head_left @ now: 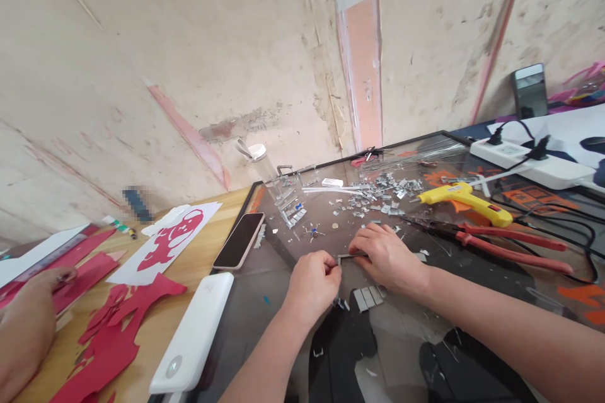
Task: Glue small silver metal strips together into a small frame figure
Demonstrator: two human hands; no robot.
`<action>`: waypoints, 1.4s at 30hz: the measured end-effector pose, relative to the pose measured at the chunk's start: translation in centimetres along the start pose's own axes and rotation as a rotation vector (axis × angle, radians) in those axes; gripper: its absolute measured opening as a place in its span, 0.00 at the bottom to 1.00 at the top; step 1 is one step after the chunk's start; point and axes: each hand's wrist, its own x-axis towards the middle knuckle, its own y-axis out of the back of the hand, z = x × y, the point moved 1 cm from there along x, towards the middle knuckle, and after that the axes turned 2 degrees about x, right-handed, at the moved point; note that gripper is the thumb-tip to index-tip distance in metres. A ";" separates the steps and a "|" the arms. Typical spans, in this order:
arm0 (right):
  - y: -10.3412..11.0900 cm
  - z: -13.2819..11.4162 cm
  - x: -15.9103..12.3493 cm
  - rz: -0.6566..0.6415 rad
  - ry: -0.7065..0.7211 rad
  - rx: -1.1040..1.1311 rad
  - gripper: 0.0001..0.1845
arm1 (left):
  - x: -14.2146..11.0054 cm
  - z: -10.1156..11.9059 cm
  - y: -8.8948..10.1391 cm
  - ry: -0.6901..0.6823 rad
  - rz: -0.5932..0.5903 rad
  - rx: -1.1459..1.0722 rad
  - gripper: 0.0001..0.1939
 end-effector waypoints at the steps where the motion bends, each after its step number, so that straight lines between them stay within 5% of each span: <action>1: 0.0 0.0 0.0 0.000 -0.001 0.001 0.05 | 0.0 0.0 0.0 -0.002 0.002 0.000 0.08; 42: -0.9 -0.1 0.5 0.000 -0.073 0.070 0.08 | -0.1 -0.2 -0.3 -0.048 -0.003 -0.037 0.07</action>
